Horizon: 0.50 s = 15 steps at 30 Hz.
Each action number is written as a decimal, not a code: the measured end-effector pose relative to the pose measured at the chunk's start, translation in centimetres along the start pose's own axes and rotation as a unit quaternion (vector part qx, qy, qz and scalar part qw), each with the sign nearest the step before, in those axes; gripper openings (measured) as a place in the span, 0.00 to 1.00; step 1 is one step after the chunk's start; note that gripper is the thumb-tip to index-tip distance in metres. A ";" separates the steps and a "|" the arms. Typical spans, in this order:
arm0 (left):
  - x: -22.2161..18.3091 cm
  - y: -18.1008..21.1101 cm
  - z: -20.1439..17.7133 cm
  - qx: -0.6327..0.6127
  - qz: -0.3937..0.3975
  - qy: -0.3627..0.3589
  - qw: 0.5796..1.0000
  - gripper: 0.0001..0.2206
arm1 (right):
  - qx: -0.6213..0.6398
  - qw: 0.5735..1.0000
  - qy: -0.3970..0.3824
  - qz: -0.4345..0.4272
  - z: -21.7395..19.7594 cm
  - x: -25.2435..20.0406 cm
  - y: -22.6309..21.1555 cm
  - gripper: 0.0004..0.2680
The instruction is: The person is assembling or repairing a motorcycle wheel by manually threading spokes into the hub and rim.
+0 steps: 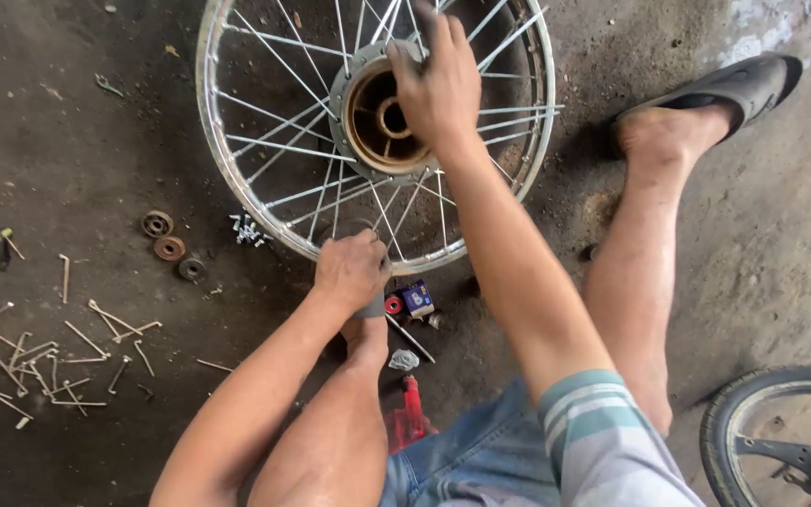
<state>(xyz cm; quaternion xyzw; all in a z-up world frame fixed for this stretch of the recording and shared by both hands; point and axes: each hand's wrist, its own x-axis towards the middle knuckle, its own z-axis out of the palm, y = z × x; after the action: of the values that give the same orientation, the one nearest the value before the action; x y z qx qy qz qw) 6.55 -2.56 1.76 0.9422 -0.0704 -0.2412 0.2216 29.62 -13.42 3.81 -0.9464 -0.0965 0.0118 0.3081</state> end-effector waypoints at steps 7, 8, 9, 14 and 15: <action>-0.5 -0.3 0.1 -0.078 0.040 0.160 0.983 0.05 | 0.073 0.987 -0.061 0.126 4.3 6.5 0.5 0.17; -0.5 -0.2 0.4 -0.069 0.040 0.166 0.983 0.05 | 0.047 0.995 -0.064 0.065 4.0 6.3 0.2 0.14; -0.9 -0.2 0.6 -0.059 0.043 0.166 0.983 0.05 | 0.024 0.997 -0.066 0.009 3.8 5.6 -0.2 0.12; 0.2 -1.3 3.1 -0.003 0.074 0.197 0.978 0.05 | 0.018 0.994 -0.107 -0.029 6.0 2.6 2.5 0.14; 0.6 -2.1 4.1 0.053 0.124 0.291 0.947 0.07 | 0.049 0.993 -0.109 -0.010 6.1 1.3 2.6 0.12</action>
<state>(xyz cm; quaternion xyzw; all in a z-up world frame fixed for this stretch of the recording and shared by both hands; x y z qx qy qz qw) 5.16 -2.44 -2.63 0.9657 -0.1319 0.0770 0.2100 30.84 -11.66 -2.62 -0.9221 -0.1388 0.1166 0.3419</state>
